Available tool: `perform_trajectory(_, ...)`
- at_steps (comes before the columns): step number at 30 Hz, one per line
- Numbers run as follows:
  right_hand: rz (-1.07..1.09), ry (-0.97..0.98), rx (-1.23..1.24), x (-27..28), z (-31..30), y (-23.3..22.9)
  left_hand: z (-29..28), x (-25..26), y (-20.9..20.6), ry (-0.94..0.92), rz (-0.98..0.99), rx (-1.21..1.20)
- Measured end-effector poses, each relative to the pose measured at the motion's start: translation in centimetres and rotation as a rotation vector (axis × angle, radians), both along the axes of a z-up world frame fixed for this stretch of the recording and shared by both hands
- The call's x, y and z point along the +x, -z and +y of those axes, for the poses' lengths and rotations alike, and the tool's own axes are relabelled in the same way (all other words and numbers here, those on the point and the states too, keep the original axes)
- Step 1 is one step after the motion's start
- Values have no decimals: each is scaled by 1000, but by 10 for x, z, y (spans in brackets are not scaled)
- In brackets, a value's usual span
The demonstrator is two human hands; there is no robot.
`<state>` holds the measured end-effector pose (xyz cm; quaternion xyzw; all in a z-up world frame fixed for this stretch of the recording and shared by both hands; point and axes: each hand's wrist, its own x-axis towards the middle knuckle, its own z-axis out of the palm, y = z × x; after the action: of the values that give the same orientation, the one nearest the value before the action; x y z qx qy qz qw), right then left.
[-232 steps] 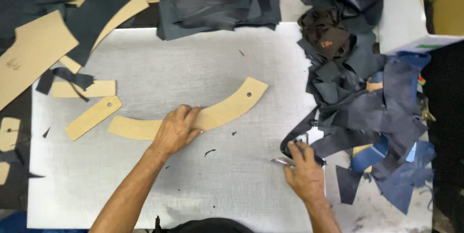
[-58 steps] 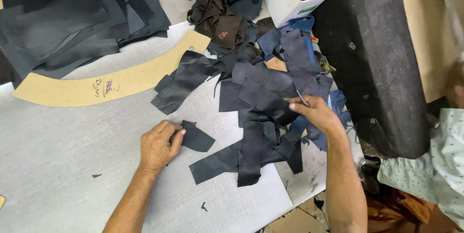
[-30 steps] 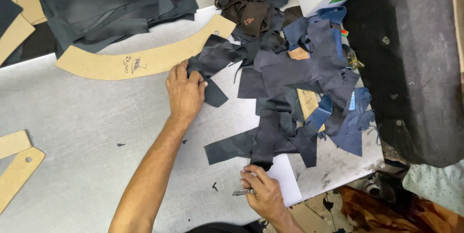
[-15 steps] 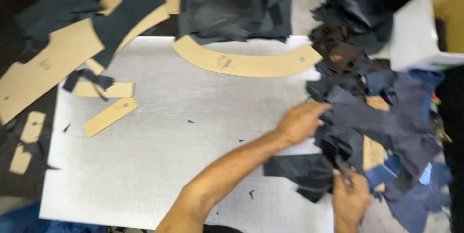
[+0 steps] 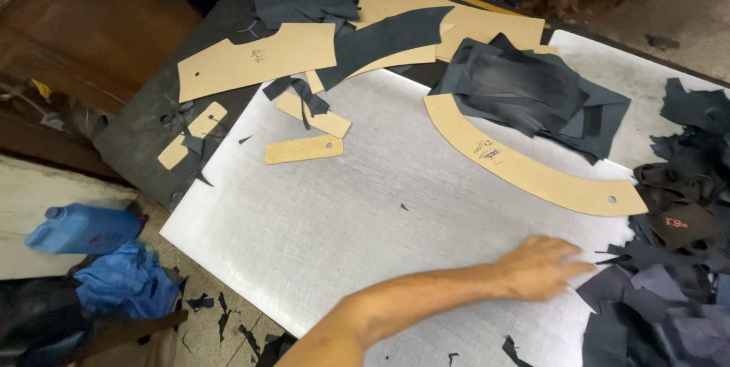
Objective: The person uses a rotary cutter and cardboard templates to cut shapes from a large piece of dark fabric on a white table. They repeatedly position templates, cut along their edges, and set aside the cut pieces.
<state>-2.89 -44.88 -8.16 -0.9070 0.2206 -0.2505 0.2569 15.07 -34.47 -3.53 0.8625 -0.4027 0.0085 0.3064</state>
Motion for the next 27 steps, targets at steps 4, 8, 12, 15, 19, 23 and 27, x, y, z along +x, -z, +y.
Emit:
perform_trajectory(4,24,-197,12,17,80,-6,144,39,8,-317,1,-78)
perform_trajectory(8,111,-324,-73,66,160,-21,278,94,-1,-608,-80,-27)
perform_trajectory(12,247,-262,-199,104,208,-33,396,151,-15,-801,-118,25)
perform_trajectory(15,230,-210,-259,111,223,-29,484,192,-17,-883,-95,20)
perform_trajectory(19,179,-142,-284,110,217,-5,602,239,-24,-869,42,221)
perform_trajectory(23,303,-101,-296,118,200,27,694,235,-28,-851,246,606)
perform_trajectory(27,368,-32,-178,137,182,56,721,222,-20,-580,-14,761)
